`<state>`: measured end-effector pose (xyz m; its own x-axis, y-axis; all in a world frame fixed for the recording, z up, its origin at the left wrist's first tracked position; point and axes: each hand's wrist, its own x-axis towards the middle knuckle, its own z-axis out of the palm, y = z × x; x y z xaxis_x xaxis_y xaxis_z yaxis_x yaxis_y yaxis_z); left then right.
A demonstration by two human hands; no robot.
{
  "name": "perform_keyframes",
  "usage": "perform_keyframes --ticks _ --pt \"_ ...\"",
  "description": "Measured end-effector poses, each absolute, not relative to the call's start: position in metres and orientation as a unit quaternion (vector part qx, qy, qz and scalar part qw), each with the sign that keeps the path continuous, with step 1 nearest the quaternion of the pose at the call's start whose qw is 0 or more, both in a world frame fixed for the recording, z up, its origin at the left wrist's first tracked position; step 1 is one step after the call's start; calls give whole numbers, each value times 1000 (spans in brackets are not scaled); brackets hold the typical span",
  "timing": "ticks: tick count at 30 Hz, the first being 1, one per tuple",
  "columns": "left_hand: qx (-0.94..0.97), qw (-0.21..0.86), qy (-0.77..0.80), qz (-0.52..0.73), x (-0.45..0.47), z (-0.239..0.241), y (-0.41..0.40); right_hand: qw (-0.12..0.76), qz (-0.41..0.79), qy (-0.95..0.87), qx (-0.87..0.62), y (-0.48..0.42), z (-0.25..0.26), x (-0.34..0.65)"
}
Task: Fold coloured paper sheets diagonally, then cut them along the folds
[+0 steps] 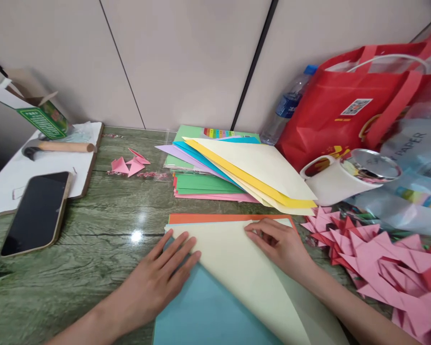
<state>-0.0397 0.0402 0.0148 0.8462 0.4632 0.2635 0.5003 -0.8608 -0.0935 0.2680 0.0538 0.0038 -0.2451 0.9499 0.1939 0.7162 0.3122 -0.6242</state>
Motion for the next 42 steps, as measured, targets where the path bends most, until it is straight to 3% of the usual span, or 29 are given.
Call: perform_keyframes --ticks 15,42 --pt "-949 49 -272 -151 -37 12 41 328 196 -746 -546 51 1 265" --pt "-951 19 -276 -141 -36 12 43 341 200 -740 -544 52 1 266"
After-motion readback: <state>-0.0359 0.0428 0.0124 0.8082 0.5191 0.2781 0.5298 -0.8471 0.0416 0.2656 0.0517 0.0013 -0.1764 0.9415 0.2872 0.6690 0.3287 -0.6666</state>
